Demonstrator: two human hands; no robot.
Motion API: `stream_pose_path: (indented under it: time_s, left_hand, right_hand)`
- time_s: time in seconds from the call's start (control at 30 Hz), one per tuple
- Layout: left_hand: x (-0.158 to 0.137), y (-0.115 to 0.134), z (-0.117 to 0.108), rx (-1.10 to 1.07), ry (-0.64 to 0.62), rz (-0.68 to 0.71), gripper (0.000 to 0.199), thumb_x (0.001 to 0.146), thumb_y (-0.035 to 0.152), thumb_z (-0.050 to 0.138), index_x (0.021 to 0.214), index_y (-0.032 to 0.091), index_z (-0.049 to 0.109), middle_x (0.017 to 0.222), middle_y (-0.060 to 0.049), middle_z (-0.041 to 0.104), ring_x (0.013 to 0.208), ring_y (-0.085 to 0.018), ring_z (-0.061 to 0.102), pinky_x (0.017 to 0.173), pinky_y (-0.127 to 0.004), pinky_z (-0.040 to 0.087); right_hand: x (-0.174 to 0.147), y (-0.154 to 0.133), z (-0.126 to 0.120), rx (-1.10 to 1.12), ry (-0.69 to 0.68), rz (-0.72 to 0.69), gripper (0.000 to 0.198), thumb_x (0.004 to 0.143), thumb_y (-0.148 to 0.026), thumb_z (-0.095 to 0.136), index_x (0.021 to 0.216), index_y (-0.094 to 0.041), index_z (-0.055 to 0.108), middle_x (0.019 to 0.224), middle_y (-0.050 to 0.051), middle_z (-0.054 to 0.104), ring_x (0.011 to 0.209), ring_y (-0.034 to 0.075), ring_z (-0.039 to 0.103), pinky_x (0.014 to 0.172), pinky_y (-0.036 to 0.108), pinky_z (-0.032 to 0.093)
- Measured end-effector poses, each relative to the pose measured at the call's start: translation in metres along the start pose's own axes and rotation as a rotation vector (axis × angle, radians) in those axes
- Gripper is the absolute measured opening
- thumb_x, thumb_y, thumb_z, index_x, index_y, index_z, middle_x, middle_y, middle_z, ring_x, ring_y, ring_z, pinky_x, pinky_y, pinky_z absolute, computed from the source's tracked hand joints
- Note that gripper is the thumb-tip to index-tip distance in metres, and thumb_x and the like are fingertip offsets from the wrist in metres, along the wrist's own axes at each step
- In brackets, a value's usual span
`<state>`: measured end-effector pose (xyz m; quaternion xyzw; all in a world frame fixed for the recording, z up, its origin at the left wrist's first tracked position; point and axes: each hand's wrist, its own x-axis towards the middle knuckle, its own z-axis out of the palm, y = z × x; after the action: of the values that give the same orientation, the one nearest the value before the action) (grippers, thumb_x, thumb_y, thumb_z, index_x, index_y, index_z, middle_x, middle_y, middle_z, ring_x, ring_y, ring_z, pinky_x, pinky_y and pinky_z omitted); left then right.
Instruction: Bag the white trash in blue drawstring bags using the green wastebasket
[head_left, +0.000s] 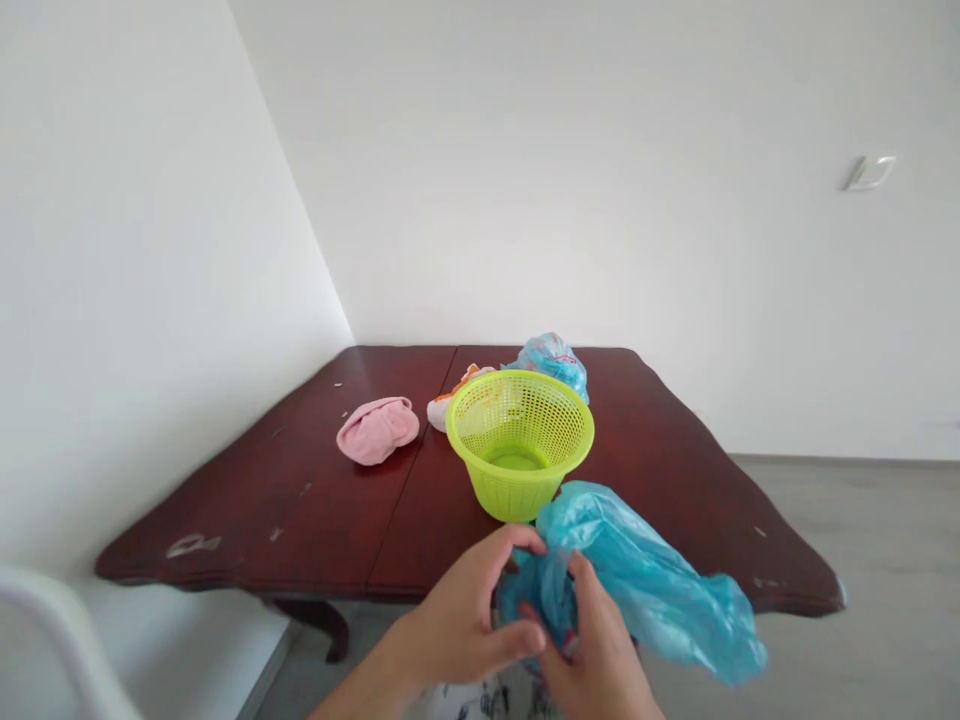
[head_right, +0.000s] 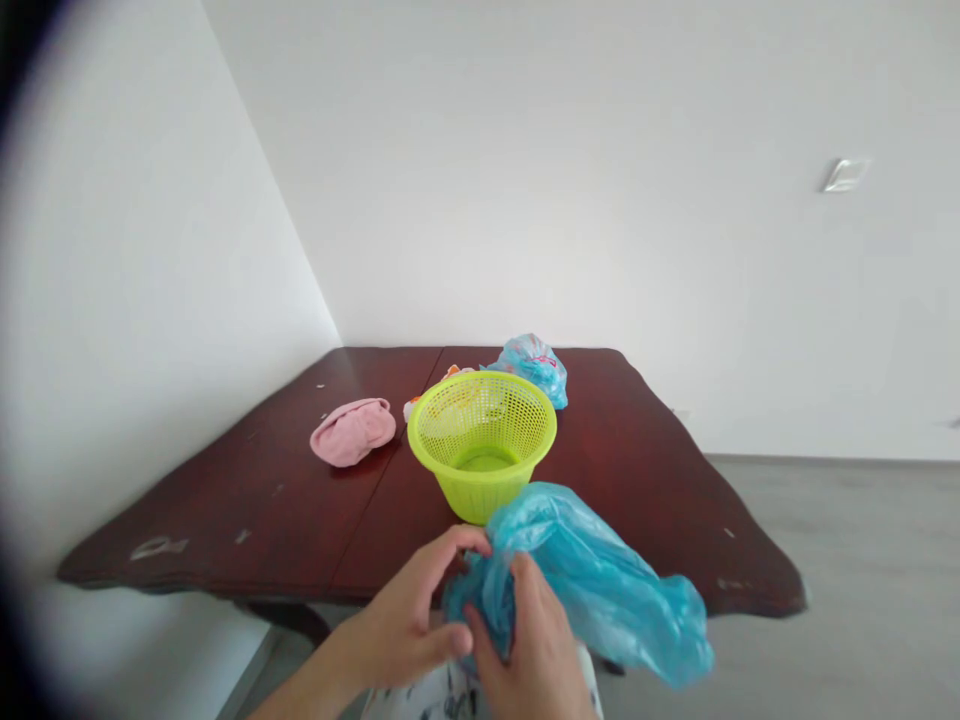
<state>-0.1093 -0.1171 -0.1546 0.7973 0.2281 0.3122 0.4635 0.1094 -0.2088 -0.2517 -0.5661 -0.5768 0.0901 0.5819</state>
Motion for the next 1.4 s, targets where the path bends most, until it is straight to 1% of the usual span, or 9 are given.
stream_pose_path:
  time_s: [0.17, 0.4, 0.5, 0.63, 0.73, 0.83, 1.0, 1.17, 1.4]
  left_hand:
    - [0.024, 0.003, 0.004, -0.188, 0.188, -0.165, 0.033, 0.113, 0.059, 0.079, 0.125, 0.029, 0.085, 0.118, -0.010, 0.086, 0.113, -0.030, 0.079, 0.103, -0.041, 0.062]
    - [0.033, -0.001, 0.011, -0.703, 0.324, -0.309, 0.048, 0.097, 0.067, 0.096, 0.107, 0.025, 0.077, 0.103, -0.005, 0.080, 0.088, -0.020, 0.074, 0.081, -0.031, 0.062]
    - [0.028, 0.007, 0.013, -0.773, 0.194, -0.254, 0.065, 0.095, 0.084, 0.091, 0.119, 0.026, 0.075, 0.110, -0.009, 0.080, 0.088, -0.023, 0.076, 0.078, -0.035, 0.066]
    - [0.021, 0.027, 0.007, -0.541, 0.014, -0.152, 0.071, 0.100, 0.067, 0.096, 0.156, 0.029, 0.072, 0.151, -0.016, 0.079, 0.139, -0.035, 0.077, 0.124, -0.050, 0.061]
    - [0.023, 0.043, -0.002, -0.460, -0.016, -0.180, 0.057, 0.117, 0.062, 0.076, 0.164, 0.029, 0.073, 0.163, -0.015, 0.077, 0.150, -0.036, 0.074, 0.139, -0.056, 0.050]
    - [0.027, 0.050, -0.008, -0.403, 0.036, -0.202, 0.054, 0.118, 0.066, 0.072, 0.154, 0.027, 0.084, 0.153, -0.014, 0.084, 0.139, -0.034, 0.079, 0.132, -0.051, 0.055]
    - [0.033, 0.039, -0.013, -0.498, 0.335, -0.258, 0.059, 0.103, 0.077, 0.087, 0.120, 0.021, 0.094, 0.104, -0.009, 0.089, 0.094, -0.026, 0.081, 0.091, -0.036, 0.066]
    - [0.033, 0.037, -0.029, -0.656, 0.617, -0.296, 0.056, 0.086, 0.069, 0.105, 0.107, 0.020, 0.087, 0.083, 0.001, 0.074, 0.067, -0.012, 0.060, 0.062, -0.020, 0.051]
    - [0.024, 0.055, -0.047, -0.786, 0.416, -0.341, 0.055, 0.088, 0.065, 0.105, 0.096, 0.019, 0.076, 0.074, 0.004, 0.060, 0.061, -0.009, 0.051, 0.058, -0.019, 0.044]
  right_hand:
    - [-0.004, -0.007, -0.010, 0.150, -0.141, 0.189, 0.072, 0.098, -0.059, 0.093, 0.167, -0.050, 0.073, 0.161, 0.005, 0.081, 0.147, 0.048, 0.078, 0.108, 0.067, 0.077]
    - [0.026, -0.034, -0.029, 0.447, -0.167, 0.460, 0.047, 0.108, -0.072, 0.077, 0.143, -0.044, 0.089, 0.152, 0.006, 0.087, 0.140, 0.041, 0.082, 0.118, 0.061, 0.072]
    - [0.044, -0.054, -0.025, 0.540, -0.231, 0.400, 0.043, 0.107, -0.067, 0.082, 0.137, -0.037, 0.087, 0.130, 0.011, 0.091, 0.114, 0.037, 0.088, 0.101, 0.055, 0.077]
    - [0.053, -0.067, -0.019, 0.431, -0.201, 0.265, 0.042, 0.103, -0.052, 0.091, 0.137, -0.032, 0.077, 0.104, 0.006, 0.085, 0.087, 0.026, 0.081, 0.080, 0.040, 0.074]
    - [0.055, -0.068, -0.018, 0.320, -0.180, 0.225, 0.060, 0.101, -0.048, 0.093, 0.152, -0.031, 0.068, 0.103, 0.003, 0.082, 0.085, 0.023, 0.077, 0.075, 0.035, 0.069]
    - [0.060, -0.069, -0.020, 0.211, -0.180, 0.129, 0.040, 0.104, -0.043, 0.089, 0.140, -0.031, 0.075, 0.102, 0.004, 0.079, 0.087, 0.024, 0.074, 0.078, 0.037, 0.066]
    - [0.070, -0.076, -0.029, 0.282, -0.103, -0.058, 0.006, 0.113, -0.032, 0.078, 0.115, -0.032, 0.084, 0.098, 0.004, 0.078, 0.088, 0.023, 0.072, 0.083, 0.037, 0.063]
    - [0.075, -0.082, -0.039, 0.581, -0.021, 0.175, 0.025, 0.111, -0.050, 0.082, 0.102, -0.027, 0.080, 0.102, 0.007, 0.074, 0.096, 0.024, 0.069, 0.083, 0.032, 0.061]
    - [0.074, -0.071, -0.045, 0.727, 0.134, 0.678, 0.050, 0.089, -0.069, 0.101, 0.118, -0.030, 0.088, 0.120, 0.007, 0.087, 0.103, 0.028, 0.079, 0.083, 0.035, 0.069]
